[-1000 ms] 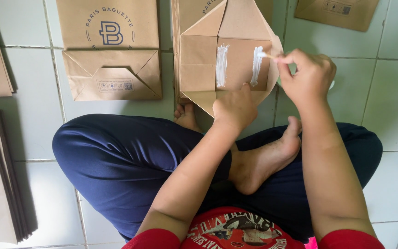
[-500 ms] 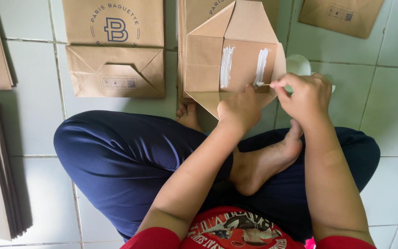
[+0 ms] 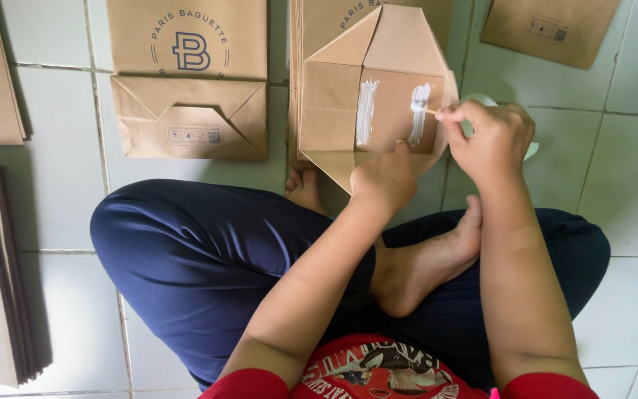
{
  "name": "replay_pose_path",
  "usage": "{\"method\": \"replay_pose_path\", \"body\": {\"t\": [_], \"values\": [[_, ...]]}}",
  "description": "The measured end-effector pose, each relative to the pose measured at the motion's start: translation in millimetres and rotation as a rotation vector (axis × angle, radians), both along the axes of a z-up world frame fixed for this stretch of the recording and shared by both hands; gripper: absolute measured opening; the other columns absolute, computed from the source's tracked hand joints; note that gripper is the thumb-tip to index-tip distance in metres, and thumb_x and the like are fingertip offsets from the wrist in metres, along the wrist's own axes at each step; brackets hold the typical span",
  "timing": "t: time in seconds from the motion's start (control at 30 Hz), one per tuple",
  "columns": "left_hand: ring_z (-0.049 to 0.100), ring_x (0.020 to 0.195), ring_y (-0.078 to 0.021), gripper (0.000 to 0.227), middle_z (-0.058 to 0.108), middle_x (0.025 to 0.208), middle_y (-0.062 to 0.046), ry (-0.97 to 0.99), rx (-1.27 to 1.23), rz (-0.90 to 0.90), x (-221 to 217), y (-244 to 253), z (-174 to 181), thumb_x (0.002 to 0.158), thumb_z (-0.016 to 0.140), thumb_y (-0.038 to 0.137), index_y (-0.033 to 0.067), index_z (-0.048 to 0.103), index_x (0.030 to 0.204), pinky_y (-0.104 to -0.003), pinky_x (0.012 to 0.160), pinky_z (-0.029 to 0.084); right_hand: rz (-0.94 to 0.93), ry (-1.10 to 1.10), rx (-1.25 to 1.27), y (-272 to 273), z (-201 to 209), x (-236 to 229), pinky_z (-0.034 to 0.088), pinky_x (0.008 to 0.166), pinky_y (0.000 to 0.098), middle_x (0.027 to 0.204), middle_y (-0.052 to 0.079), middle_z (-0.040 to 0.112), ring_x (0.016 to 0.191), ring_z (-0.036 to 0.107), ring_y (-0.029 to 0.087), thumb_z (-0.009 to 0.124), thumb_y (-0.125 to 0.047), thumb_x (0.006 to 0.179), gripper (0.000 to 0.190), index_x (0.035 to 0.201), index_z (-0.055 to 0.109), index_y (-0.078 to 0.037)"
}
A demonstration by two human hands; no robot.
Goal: The person applies glue to the bottom folds of paper bags using a small applicator stick and then presses the folds down by hand to secure them.
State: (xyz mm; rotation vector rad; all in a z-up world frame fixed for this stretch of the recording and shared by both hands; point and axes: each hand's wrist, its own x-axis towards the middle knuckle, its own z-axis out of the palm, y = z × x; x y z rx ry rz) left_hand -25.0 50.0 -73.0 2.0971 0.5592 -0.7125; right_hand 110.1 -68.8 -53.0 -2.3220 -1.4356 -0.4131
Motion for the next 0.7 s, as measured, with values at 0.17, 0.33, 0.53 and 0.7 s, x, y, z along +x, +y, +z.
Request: {"method": "replay_pose_path", "body": {"t": [0.17, 0.33, 0.53, 0.7], "values": [[0.071, 0.113, -0.0407, 0.057, 0.073, 0.117, -0.021, -0.005, -0.019, 0.028, 1.2, -3.8, -12.0, 0.096, 0.031, 0.019, 0.0037, 0.044, 0.149, -0.061, 0.083, 0.056, 0.018, 0.091, -0.093, -16.5, 8.3, -17.1, 0.05, 0.067, 0.0372, 0.06, 0.003, 0.066, 0.057, 0.067, 0.03, 0.089, -0.009, 0.095, 0.026, 0.081, 0.068, -0.016], [0.071, 0.112, -0.0421, 0.057, 0.073, 0.117, -0.022, -0.019, -0.017, 0.027, -1.8, -3.3, -3.3, 0.095, 0.03, 0.015, 0.0025, 0.043, 0.149, -0.062, 0.084, 0.056, 0.03, 0.118, -0.091, -17.5, 7.9, -16.6, 0.049, 0.065, 0.0373, 0.061, 0.002, 0.068, 0.057, 0.067, 0.03, 0.088, -0.007, 0.093, 0.025, 0.079, 0.068, -0.015], [0.07, 0.113, -0.0431, 0.056, 0.072, 0.119, -0.024, -0.029, -0.024, 0.012, -3.5, 2.0, 11.3, 0.096, 0.029, 0.012, 0.0006, 0.041, 0.15, -0.063, 0.087, 0.056, -0.01, -0.201, -0.015, -7.2, -10.8, 2.9, 0.051, 0.068, 0.0313, 0.066, -0.007, 0.07, 0.058, 0.068, 0.021, 0.087, -0.013, 0.098, 0.026, 0.083, 0.068, -0.024], [0.071, 0.112, -0.0423, 0.057, 0.073, 0.117, -0.024, -0.026, -0.015, 0.029, -3.0, 0.6, 7.6, 0.096, 0.029, 0.011, 0.0018, 0.043, 0.15, -0.061, 0.086, 0.057, -0.025, -0.157, -0.111, -8.0, -7.7, -5.2, 0.05, 0.067, 0.0327, 0.057, -0.005, 0.06, 0.055, 0.065, 0.024, 0.085, -0.013, 0.094, 0.025, 0.081, 0.067, -0.025]]}}
